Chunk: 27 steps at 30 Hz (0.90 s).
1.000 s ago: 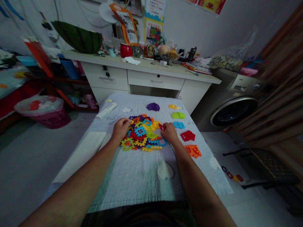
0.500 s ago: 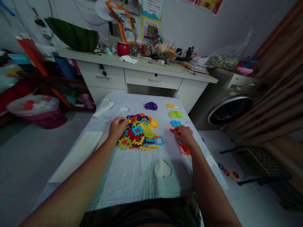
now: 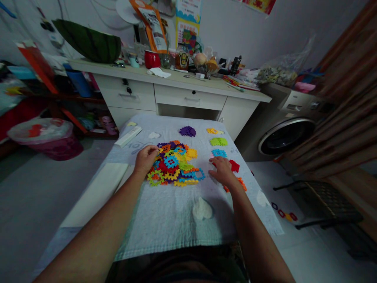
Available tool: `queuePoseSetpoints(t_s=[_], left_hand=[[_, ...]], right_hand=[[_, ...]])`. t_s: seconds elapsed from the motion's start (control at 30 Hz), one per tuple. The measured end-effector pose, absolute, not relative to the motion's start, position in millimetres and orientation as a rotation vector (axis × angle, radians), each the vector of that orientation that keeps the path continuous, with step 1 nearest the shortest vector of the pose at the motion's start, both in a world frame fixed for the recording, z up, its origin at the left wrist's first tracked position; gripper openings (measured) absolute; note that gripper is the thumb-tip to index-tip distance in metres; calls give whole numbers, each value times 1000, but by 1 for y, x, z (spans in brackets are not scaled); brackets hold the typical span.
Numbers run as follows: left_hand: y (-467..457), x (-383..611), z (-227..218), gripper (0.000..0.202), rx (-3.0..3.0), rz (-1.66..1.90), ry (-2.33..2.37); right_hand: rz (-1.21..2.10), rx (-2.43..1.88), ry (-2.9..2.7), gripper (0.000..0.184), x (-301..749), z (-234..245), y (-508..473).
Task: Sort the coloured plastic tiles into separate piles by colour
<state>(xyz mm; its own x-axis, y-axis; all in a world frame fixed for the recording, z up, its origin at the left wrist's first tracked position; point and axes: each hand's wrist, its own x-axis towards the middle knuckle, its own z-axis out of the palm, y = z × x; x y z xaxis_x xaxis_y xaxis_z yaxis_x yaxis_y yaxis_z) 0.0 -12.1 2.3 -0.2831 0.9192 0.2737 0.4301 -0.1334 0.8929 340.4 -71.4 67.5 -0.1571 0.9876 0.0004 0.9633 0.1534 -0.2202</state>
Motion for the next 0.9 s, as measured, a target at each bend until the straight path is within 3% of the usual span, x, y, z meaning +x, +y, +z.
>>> queuePoseSetpoints(t_s=[0.13,0.63,0.9], left_hand=[[-13,0,3,26,1520,1402,1688],[-15,1,6,24,1477,1403,1638],[-16,2,8,24,1490,1397,1649]], right_hand=[[400,-1752,-2455,43,316,65,-77],[431,-1832,-2233,23,315,63,-72],[197,-1943,-1983,22,386,89,-17]])
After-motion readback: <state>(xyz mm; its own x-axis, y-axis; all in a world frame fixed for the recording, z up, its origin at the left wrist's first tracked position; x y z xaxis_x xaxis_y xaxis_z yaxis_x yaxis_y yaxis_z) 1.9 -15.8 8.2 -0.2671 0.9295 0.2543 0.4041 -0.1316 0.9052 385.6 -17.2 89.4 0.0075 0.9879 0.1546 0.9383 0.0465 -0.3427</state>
